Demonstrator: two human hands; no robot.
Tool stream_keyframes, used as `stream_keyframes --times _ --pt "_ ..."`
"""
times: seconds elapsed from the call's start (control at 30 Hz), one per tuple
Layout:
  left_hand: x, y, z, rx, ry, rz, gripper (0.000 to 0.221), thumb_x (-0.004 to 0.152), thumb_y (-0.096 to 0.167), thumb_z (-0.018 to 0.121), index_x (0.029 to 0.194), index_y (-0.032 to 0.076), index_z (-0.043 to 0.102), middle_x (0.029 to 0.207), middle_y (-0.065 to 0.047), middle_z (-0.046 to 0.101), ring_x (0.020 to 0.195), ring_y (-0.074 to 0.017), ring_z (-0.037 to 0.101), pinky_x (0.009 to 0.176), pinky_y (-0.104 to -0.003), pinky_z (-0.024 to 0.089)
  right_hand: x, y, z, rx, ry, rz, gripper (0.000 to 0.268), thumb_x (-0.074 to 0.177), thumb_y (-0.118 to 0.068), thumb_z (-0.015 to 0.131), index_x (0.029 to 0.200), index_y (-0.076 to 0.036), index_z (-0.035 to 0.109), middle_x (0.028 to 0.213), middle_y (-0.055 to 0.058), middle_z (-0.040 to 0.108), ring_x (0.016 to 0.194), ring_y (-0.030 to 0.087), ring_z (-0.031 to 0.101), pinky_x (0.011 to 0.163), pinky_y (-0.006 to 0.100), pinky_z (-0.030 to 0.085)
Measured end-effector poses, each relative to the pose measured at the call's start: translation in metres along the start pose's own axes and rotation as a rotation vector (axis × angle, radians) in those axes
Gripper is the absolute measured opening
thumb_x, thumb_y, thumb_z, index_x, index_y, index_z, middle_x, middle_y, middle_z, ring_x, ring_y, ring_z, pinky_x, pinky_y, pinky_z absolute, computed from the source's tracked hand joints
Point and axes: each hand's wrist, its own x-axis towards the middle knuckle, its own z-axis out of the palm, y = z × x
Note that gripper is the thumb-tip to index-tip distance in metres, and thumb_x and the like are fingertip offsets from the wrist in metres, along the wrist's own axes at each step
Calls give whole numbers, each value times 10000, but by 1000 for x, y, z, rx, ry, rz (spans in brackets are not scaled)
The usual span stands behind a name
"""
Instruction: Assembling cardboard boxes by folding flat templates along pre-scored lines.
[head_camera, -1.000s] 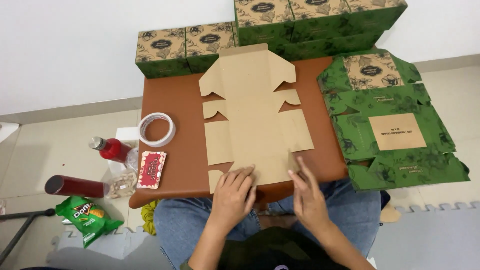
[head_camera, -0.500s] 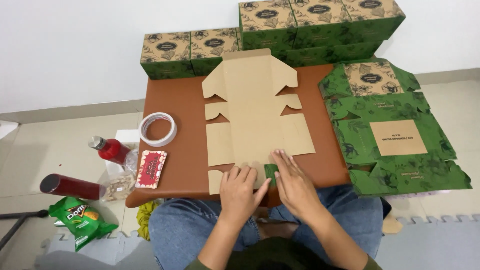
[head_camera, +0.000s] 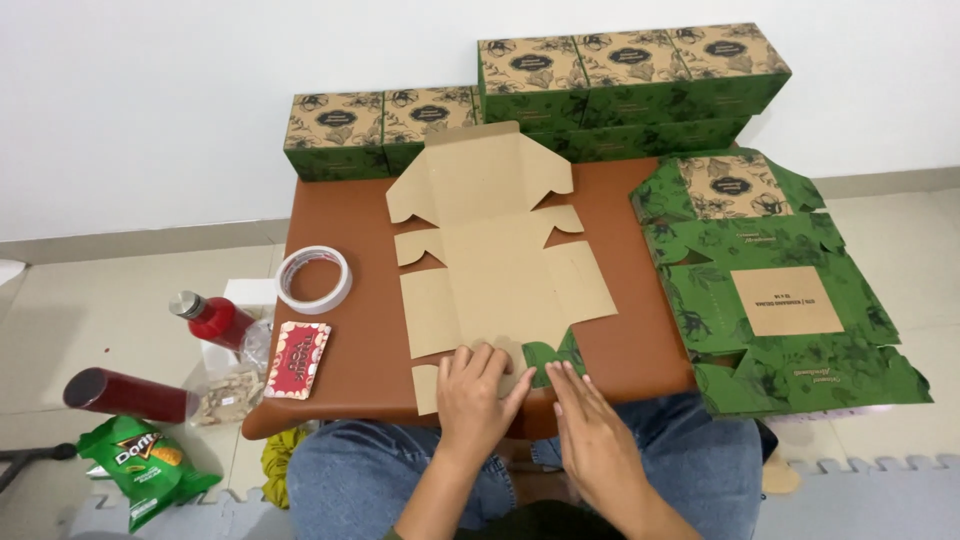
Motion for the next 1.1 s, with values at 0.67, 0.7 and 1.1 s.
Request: stream_keyframes --times 0.67,0.7,1.1 --pt "-31 -12 -32 29 -124 138 396 826 261 735 1162 67 660 1236 -58 665 1122 -224 577 997 -417 394 23 28 3 -90 -44 -112 414 947 -179 543 1320 -8 597 1473 147 545 1410 248 467 1178 439 310" --pt "-38 -19 -36 115 -141 119 460 814 246 718 1242 96 647 1298 -36 649 1238 -209 553 1084 -452 350 23 29 5 -99 -52 -113 417 946 -187 544 1324 -18 595 1472 138 547 1419 240 454 1186 453 283" --pt "-65 -41 -15 53 -100 -339 1036 734 262 830 1550 -5 250 1340 -191 514 1179 -323 540 1038 -485 346 17 49 21 -38 -50 -95 437 944 -208 538 1343 -36 585 1511 115 512 1447 228 415 1192 463 251"
